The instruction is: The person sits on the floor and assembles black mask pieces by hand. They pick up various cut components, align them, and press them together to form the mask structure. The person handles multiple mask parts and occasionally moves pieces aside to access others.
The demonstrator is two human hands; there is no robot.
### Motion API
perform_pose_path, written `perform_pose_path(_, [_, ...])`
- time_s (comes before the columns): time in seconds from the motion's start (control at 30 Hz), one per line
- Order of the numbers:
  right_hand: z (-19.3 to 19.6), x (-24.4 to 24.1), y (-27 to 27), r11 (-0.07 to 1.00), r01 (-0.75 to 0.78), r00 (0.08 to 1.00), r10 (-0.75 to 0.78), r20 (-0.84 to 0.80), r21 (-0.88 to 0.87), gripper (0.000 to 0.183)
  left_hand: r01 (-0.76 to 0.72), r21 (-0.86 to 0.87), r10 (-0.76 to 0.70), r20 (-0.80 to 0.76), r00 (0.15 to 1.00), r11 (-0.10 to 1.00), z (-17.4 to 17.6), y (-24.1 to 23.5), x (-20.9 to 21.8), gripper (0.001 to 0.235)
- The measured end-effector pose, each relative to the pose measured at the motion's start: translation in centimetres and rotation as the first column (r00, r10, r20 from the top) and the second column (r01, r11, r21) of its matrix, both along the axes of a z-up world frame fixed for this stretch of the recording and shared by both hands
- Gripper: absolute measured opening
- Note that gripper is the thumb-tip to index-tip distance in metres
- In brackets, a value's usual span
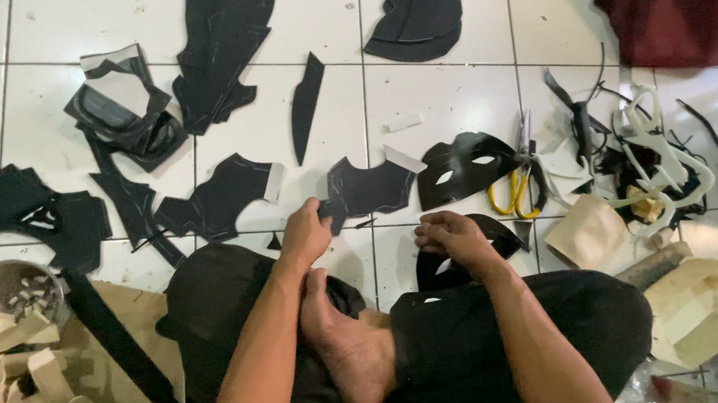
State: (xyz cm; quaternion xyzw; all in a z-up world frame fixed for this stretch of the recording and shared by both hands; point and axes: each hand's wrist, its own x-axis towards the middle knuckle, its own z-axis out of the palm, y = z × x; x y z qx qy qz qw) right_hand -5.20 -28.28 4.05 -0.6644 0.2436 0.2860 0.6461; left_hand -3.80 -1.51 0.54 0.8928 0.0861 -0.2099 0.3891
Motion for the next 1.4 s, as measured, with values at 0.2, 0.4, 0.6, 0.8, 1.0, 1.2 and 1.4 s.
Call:
perform_pose_path(0.2, [3.4,-0.1,0.8,0.993,0.029,0.997,-0.021,-0.071,0.117,0.047,-0.48,-0.661,0.252,-0.415,0.874,0.577,3.0,-0.8,0.6,0.04])
perform_pose_path(0.4, [2.9,-0.7,0.9,0.944,-0.019,0.989,0.067,-0.135,0.33,0.069,-0.362,-0.704,-0.039,-0.484,0.874,0.611,2.2,-1.4,0.1,0.025])
perform_pose_path(0.6, [3.0,-0.3,-0.1,0.935,0.199,0.98,-0.189,-0.062,0.294,0.055,-0.139,-0.758,-0.38,-0.466,0.799,0.637,4.4,-1.8,-0.3,0.033])
perform_pose_path(0.8, [-1.3,0.2,-0.8,0.937,0.274,0.962,-0.27,-0.048,0.218,0.043,-0.202,-0.69,-0.257,-0.502,0.826,0.695,0.6,-1.6,-0.4,0.023])
perform_pose_path(1.0, [4.7,0.1,1.1,0.981,0.189,0.981,-0.186,-0.047,0.053,0.039,-0.275,-0.589,-0.044,-0.47,0.882,0.76,0.3,-1.3,0.0,0.033])
perform_pose_path(1.2, [1.0,0.2,0.0,0.982,0.161,0.986,-0.164,-0.024,-0.096,0.03,-0.214,-0.275,0.161,-0.205,0.966,0.937,0.1,0.2,0.7,0.032])
perform_pose_path(1.4, [0.5,0.2,-0.1,0.988,0.14,0.99,-0.142,-0.027,-0.07,0.033,-0.287,-0.214,0.294,0.0,0.956,0.934,0.7,1.2,1.7,0.033])
